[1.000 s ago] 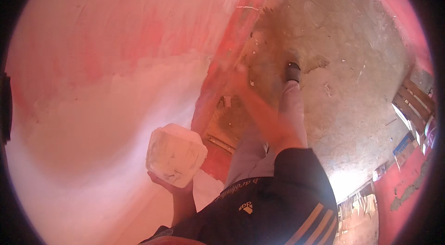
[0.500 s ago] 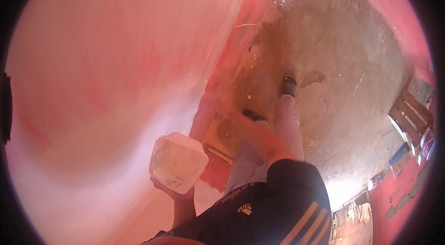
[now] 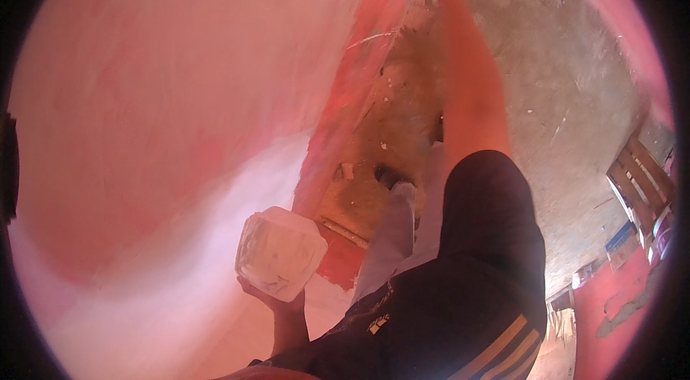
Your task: The person applies white plaster to a pink interior wall using a putty knife. They hold a plastic container of plaster and scrape the material onto the wall surface, smoothing it over various sections of the corner and ceiling edge.
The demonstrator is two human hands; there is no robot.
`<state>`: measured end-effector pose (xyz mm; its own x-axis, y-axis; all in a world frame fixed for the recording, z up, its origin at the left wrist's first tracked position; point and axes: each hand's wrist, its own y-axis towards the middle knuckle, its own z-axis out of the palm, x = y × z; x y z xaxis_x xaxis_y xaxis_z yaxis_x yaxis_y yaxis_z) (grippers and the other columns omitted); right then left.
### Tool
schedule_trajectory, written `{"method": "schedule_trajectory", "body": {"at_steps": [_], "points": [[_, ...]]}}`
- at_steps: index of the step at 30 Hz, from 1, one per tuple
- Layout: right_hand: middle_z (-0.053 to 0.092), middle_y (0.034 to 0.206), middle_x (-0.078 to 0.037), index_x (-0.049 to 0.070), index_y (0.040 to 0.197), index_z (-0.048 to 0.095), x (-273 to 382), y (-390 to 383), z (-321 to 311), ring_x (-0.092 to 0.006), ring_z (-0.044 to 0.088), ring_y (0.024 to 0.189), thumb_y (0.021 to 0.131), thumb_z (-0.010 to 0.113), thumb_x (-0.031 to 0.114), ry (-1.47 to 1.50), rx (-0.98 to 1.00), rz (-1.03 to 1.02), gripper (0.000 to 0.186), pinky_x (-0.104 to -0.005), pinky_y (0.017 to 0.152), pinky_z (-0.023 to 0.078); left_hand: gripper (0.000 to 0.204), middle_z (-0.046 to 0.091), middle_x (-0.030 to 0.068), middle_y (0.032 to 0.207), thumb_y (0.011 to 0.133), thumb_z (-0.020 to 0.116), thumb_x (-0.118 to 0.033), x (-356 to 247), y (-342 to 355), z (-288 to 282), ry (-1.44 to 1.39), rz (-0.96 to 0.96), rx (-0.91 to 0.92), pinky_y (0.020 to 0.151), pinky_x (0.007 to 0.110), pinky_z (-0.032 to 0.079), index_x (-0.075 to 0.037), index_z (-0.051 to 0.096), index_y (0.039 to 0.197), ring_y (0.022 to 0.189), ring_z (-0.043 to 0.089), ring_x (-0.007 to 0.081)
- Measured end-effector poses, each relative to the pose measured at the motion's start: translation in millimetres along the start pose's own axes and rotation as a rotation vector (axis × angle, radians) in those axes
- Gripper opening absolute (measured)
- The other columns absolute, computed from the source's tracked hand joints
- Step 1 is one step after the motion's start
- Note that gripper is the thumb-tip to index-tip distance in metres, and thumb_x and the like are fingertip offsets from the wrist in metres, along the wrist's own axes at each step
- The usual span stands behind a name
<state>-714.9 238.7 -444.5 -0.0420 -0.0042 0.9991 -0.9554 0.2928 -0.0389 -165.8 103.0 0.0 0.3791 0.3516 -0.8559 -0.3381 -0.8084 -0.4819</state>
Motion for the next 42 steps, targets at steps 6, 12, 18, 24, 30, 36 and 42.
{"method": "schedule_trajectory", "body": {"at_steps": [6, 12, 18, 24, 30, 36, 42], "points": [[0.065, 0.088, -0.003, 0.004, 0.113, 0.067, 15, -204, 43, -0.0131, 0.059, 0.076, 0.094, 0.059, 0.014, 0.012, 0.365, 0.172, 0.023, -0.0322, 0.067, 0.05, 0.087, 0.043, 0.0046, 0.148, 0.092, 0.023, -0.078, -9, -2, 33, 0.167, 0.058, -0.061, 0.11, 0.046, 0.04, -0.014, 0.037, 0.149, 0.134, 0.044, 0.0265], [0.062, 0.082, -0.003, 0.003, 0.105, 0.065, 43, -384, -4, -0.0139, 0.057, 0.073, 0.096, 0.053, 0.016, 0.101, 0.589, 0.402, 0.02, -0.0328, 0.066, 0.049, 0.088, 0.041, 0.0043, 0.15, 0.09, 0.024, -0.08, -20, -6, 33, -0.089, -0.017, 0.051, 0.11, 0.047, 0.04, -0.017, 0.035, 0.15, 0.135, 0.044, 0.0271], [0.06, 0.076, -0.002, 0.001, 0.097, 0.064, 8, -126, 18, -0.0147, 0.055, 0.071, 0.099, 0.047, 0.019, -0.295, -0.005, 0.045, 0.024, -0.0335, 0.065, 0.047, 0.088, 0.042, 0.0053, 0.149, 0.09, 0.024, -0.08, -6, 2, 18, -0.049, -0.033, 0.068, 0.108, 0.049, 0.042, -0.016, 0.035, 0.15, 0.135, 0.044, 0.0292], [0.073, 0.097, -0.017, 0.008, 0.111, 0.073, 5, 17, 32, -0.028, 0.065, 0.084, 0.092, 0.061, 0.025, -0.12, 0.101, 0.002, 0.028, -0.036, 0.077, 0.051, 0.085, 0.043, 0.0068, 0.148, 0.092, 0.025, -0.077, 4, 14, -30, -0.236, -0.199, 0.239, 0.107, 0.049, 0.043, -0.015, 0.037, 0.149, 0.134, 0.046, 0.0287], [0.065, 0.091, -0.004, 0.003, 0.107, 0.069, 7, -347, 49, -0.0145, 0.058, 0.085, 0.1, 0.049, 0.021, 0.046, 0.347, 0.167, 0.028, -0.0317, 0.078, 0.049, 0.084, 0.042, 0.0061, 0.15, 0.094, 0.022, -0.076, 18, 14, -78, -0.399, -0.123, 0.144, 0.11, 0.046, 0.04, -0.015, 0.037, 0.149, 0.135, 0.045, 0.0266], [0.065, 0.093, -0.002, 0.003, 0.114, 0.068, 24, -498, -7, -0.0129, 0.057, 0.084, 0.098, 0.049, 0.012, 0.15, 0.482, 0.387, 0.027, -0.0299, 0.076, 0.048, 0.071, 0.045, 0.0023, 0.141, 0.1, 0.025, -0.067, 27, 12, -96, -0.272, -0.015, 0.226, 0.108, 0.043, 0.043, -0.014, 0.039, 0.144, 0.13, 0.046, 0.0225], [0.065, 0.095, 0.0, 0.003, 0.121, 0.068, 38, -382, 25, -0.0112, 0.056, 0.084, 0.096, 0.05, 0.003, 0.289, 0.111, 0.212, 0.032, -0.028, 0.073, 0.047, 0.088, 0.04, 0.007, 0.153, 0.092, 0.024, -0.078, 65, 23, -166, -0.392, -0.202, 0.218, 0.113, 0.047, 0.037, -0.013, 0.034, 0.151, 0.138, 0.042, 0.0285]]}}
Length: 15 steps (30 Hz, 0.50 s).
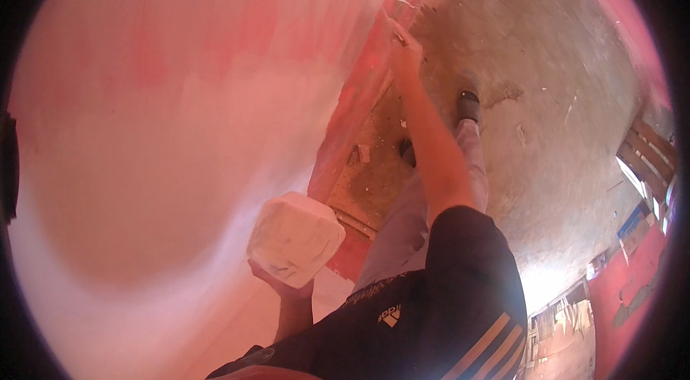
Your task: The person applies white plaster to a pink interior wall using a putty knife. They hold a plastic container of plaster and scrape the material onto the wall surface, smoothing it over various sections of the corner and ceiling edge.
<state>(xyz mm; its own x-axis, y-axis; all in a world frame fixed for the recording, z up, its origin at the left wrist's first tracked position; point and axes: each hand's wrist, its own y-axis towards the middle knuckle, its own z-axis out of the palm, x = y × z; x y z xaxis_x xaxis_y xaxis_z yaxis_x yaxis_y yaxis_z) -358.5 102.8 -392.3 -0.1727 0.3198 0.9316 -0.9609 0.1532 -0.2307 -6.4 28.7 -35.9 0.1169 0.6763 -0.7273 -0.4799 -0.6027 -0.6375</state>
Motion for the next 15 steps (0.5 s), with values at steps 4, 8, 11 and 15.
{"method": "schedule_trajectory", "body": {"at_steps": [4, 8, 11, 15], "points": [[0.066, 0.099, -0.001, 0.002, 0.119, 0.069, -48, -114, 16, -0.0113, 0.058, 0.089, 0.092, 0.051, -0.005, -0.216, 0.102, 0.038, 0.033, -0.0301, 0.078, 0.049, 0.083, 0.041, 0.0063, 0.151, 0.094, 0.027, -0.075, 3, 0, 2, 0.122, 0.056, 0.012, 0.113, 0.048, 0.037, -0.014, 0.034, 0.151, 0.137, 0.042, 0.0285], [0.067, 0.102, -0.002, 0.002, 0.115, 0.07, -84, -214, -13, -0.0121, 0.059, 0.091, 0.089, 0.049, -0.01, -0.064, 0.51, 0.324, 0.036, -0.03, 0.082, 0.05, 0.089, 0.04, 0.0079, 0.153, 0.092, 0.028, -0.078, -1, 0, -28, 0.051, 0.045, -0.044, 0.113, 0.049, 0.036, -0.013, 0.034, 0.151, 0.138, 0.042, 0.0305], [0.067, 0.095, -0.003, 0.002, 0.112, 0.071, -91, -137, -46, -0.0128, 0.059, 0.083, 0.09, 0.047, -0.009, -0.339, 0.238, 0.084, 0.035, -0.0288, 0.074, 0.05, 0.089, 0.04, 0.0075, 0.153, 0.092, 0.028, -0.078, 2, 1, -43, -0.027, 0.06, 0.023, 0.113, 0.049, 0.037, -0.013, 0.034, 0.151, 0.138, 0.042, 0.0305], [0.062, 0.09, 0.0, 0.005, 0.119, 0.068, -48, 2, -23, -0.0099, 0.056, 0.078, 0.094, 0.05, -0.003, -0.03, -0.035, -0.075, 0.032, -0.024, 0.066, 0.046, 0.088, 0.041, 0.0074, 0.153, 0.092, 0.029, -0.078, 13, 4, -57, -0.389, 0.045, 0.211, 0.113, 0.048, 0.036, -0.013, 0.035, 0.151, 0.137, 0.042, 0.0304]]}}
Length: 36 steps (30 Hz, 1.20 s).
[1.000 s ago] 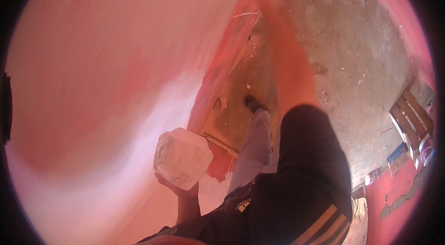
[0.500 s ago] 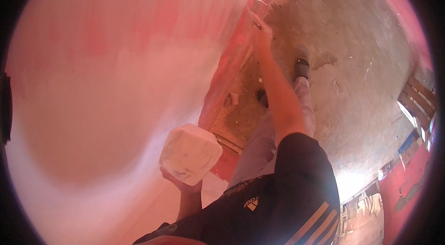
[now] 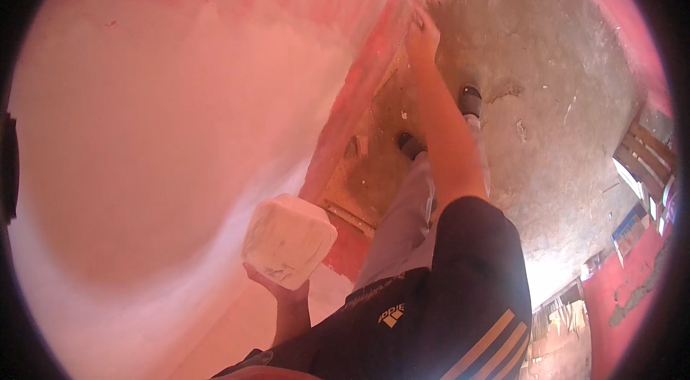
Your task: The person applies white plaster to a pink interior wall using a putty knife. They hold a plastic container of plaster and scrape the material onto the wall surface, smoothing it over various sections of the corner and ceiling edge.
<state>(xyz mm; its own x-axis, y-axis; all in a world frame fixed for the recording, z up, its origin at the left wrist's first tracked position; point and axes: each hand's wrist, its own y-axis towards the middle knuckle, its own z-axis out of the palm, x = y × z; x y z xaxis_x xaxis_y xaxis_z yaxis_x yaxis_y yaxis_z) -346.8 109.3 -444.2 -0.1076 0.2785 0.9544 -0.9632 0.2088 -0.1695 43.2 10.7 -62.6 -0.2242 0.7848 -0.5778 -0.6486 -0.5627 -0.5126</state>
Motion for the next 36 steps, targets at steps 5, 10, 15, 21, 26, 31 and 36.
{"method": "schedule_trajectory", "body": {"at_steps": [5, 10, 15, 21, 26, 31, 36], "points": [[0.064, 0.102, -0.004, 0.001, 0.116, 0.068, -17, -139, 54, -0.0152, 0.059, 0.093, 0.097, 0.055, 0.009, 0.077, 0.089, 0.143, 0.025, -0.029, 0.084, 0.047, 0.087, 0.041, 0.0071, 0.152, 0.092, 0.028, -0.077, 0, -4, -5, 0.371, 0.02, -0.24, 0.113, 0.047, 0.037, -0.013, 0.036, 0.15, 0.137, 0.042, 0.0295], [0.065, 0.114, -0.008, -0.004, 0.115, 0.068, -28, -319, 15, -0.0201, 0.061, 0.107, 0.098, 0.054, 0.009, 0.391, 0.251, 0.488, 0.025, -0.0345, 0.097, 0.048, 0.087, 0.04, 0.0075, 0.152, 0.092, 0.029, -0.077, -1, 2, -1, 0.44, 0.047, -0.28, 0.112, 0.048, 0.037, -0.013, 0.035, 0.15, 0.137, 0.042, 0.0298], [0.063, 0.131, -0.015, 0.002, 0.127, 0.065, -35, -195, -40, -0.0222, 0.059, 0.122, 0.092, 0.038, -0.011, -0.281, 0.222, 0.022, 0.046, -0.0332, 0.101, 0.046, 0.087, 0.041, 0.0078, 0.152, 0.092, 0.029, -0.077, -2, -1, -11, 0.466, 0.092, -0.227, 0.112, 0.048, 0.038, -0.013, 0.034, 0.151, 0.137, 0.043, 0.0301], [0.066, 0.112, -0.005, 0.002, 0.126, 0.066, 25, -119, 21, -0.0144, 0.058, 0.103, 0.095, 0.047, -0.004, -0.082, 0.119, 0.048, 0.037, -0.0288, 0.091, 0.047, 0.084, 0.043, 0.0069, 0.15, 0.094, 0.029, -0.075, -6, -6, -22, 0.498, 0.096, -0.351, 0.111, 0.046, 0.039, -0.012, 0.036, 0.15, 0.135, 0.045, 0.0283], [0.068, 0.1, -0.008, -0.001, 0.121, 0.065, 26, -297, 29, -0.0153, 0.062, 0.092, 0.099, 0.059, 0.024, 0.094, 0.19, 0.454, 0.034, -0.0322, 0.083, 0.049, 0.083, 0.044, 0.0063, 0.149, 0.094, 0.028, -0.074, -4, -2, -21, 0.422, 0.078, -0.271, 0.112, 0.046, 0.038, -0.013, 0.037, 0.149, 0.135, 0.045, 0.0277], [0.07, 0.103, -0.017, 0.003, 0.122, 0.065, 73, -298, -6, -0.0213, 0.066, 0.102, 0.09, 0.048, -0.004, -0.281, 0.563, 0.172, 0.036, -0.0324, 0.089, 0.05, 0.083, 0.044, 0.0064, 0.149, 0.094, 0.029, -0.074, -13, -10, -29, 0.399, 0.104, -0.261, 0.112, 0.046, 0.038, -0.013, 0.037, 0.149, 0.135, 0.045, 0.0276], [0.068, 0.119, -0.014, -0.002, 0.119, 0.066, 52, -160, 12, -0.02, 0.062, 0.109, 0.091, 0.045, -0.006, -0.364, 0.077, 0.115, 0.035, -0.0307, 0.096, 0.047, 0.083, 0.043, 0.0066, 0.15, 0.094, 0.029, -0.075, -8, -6, -27, 0.367, 0.059, -0.246, 0.112, 0.046, 0.038, -0.013, 0.037, 0.149, 0.135, 0.044, 0.0275]]}}
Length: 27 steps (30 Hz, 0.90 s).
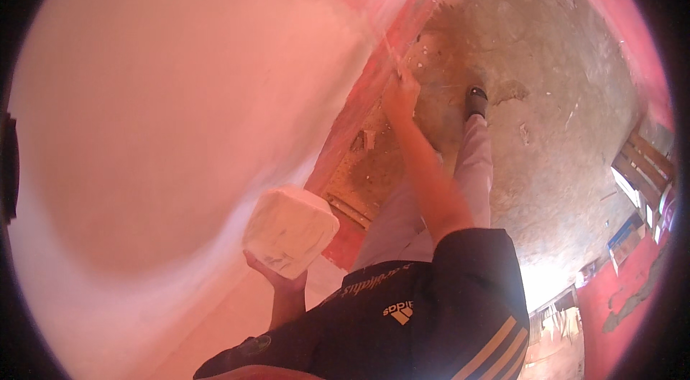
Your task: The person applies white plaster to a pink interior wall using a putty knife. They hold a plastic container of plaster and scrape the material onto the wall surface, smoothing it over various sections of the corner and ceiling edge.
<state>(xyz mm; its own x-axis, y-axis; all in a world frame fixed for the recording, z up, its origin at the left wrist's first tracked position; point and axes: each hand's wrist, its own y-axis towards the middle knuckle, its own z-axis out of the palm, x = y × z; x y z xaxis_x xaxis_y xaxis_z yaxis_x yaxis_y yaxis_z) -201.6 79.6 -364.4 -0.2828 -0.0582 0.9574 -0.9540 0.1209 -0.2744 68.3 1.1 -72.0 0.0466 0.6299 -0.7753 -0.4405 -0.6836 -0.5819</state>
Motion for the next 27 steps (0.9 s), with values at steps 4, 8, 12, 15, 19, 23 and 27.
{"method": "schedule_trajectory", "body": {"at_steps": [4, 8, 12, 15, 19, 23, 27], "points": [[0.066, 0.1, -0.004, 0.002, 0.125, 0.065, -7, -48, 38, -0.0132, 0.06, 0.088, 0.096, 0.052, 0.003, 0.484, 0.172, 0.29, 0.032, -0.0278, 0.078, 0.05, 0.083, 0.042, 0.0067, 0.15, 0.095, 0.028, -0.074, -2, 3, -7, 0.031, -0.007, -0.015, 0.112, 0.045, 0.038, -0.013, 0.037, 0.149, 0.135, 0.044, 0.0276], [0.068, 0.082, -0.003, 0.009, 0.128, 0.066, 0, -191, 35, -0.0186, 0.063, 0.072, 0.095, 0.053, 0.002, 0.134, 0.439, -0.122, 0.036, -0.0363, 0.066, 0.052, 0.083, 0.043, 0.0073, 0.15, 0.094, 0.028, -0.075, -2, 5, -9, 0.056, 0.026, -0.054, 0.111, 0.045, 0.039, -0.012, 0.037, 0.149, 0.135, 0.044, 0.0277], [0.073, 0.099, -0.006, 0.006, 0.125, 0.067, -22, -181, 11, -0.0197, 0.069, 0.088, 0.092, 0.046, -0.005, -0.041, 0.577, -0.137, 0.041, -0.0326, 0.076, 0.055, 0.084, 0.042, 0.0074, 0.151, 0.094, 0.029, -0.075, -7, 6, -20, 0.009, 0.028, -0.049, 0.111, 0.046, 0.039, -0.012, 0.036, 0.149, 0.135, 0.044, 0.0285], [0.07, 0.1, -0.007, 0.0, 0.122, 0.066, -29, -86, 1, -0.0181, 0.064, 0.091, 0.093, 0.045, -0.005, 0.064, 0.218, -0.149, 0.036, -0.0308, 0.082, 0.052, 0.083, 0.041, 0.0067, 0.152, 0.094, 0.03, -0.074, 0, 9, -32, 0.037, 0.102, -0.017, 0.112, 0.047, 0.038, -0.013, 0.036, 0.15, 0.136, 0.043, 0.0296], [0.066, 0.099, -0.008, -0.003, 0.124, 0.065, -32, -32, 18, -0.0185, 0.06, 0.091, 0.093, 0.046, -0.006, 0.249, 0.03, 0.252, 0.036, -0.0299, 0.086, 0.049, 0.082, 0.04, 0.0072, 0.152, 0.095, 0.031, -0.073, 12, 8, -47, -0.012, 0.114, -0.11, 0.112, 0.047, 0.038, -0.013, 0.036, 0.15, 0.137, 0.043, 0.0288], [0.066, 0.1, -0.007, -0.003, 0.124, 0.064, -38, -126, 49, -0.0177, 0.06, 0.092, 0.094, 0.051, -0.003, 0.211, 0.31, 0.243, 0.032, -0.0305, 0.085, 0.048, 0.077, 0.041, 0.0077, 0.151, 0.097, 0.03, -0.07, 19, 13, -62, -0.111, 0.122, -0.099, 0.112, 0.045, 0.038, -0.013, 0.036, 0.15, 0.137, 0.043, 0.0273], [0.066, 0.1, -0.007, -0.001, 0.121, 0.065, -4, -201, 16, -0.0197, 0.061, 0.091, 0.097, 0.054, 0.002, 0.042, 0.783, -0.209, 0.027, -0.0299, 0.084, 0.048, 0.073, 0.043, 0.0069, 0.15, 0.099, 0.028, -0.065, -26, -10, -85, 0.069, 0.267, -0.006, 0.113, 0.045, 0.036, -0.013, 0.037, 0.149, 0.137, 0.042, 0.027]]}}
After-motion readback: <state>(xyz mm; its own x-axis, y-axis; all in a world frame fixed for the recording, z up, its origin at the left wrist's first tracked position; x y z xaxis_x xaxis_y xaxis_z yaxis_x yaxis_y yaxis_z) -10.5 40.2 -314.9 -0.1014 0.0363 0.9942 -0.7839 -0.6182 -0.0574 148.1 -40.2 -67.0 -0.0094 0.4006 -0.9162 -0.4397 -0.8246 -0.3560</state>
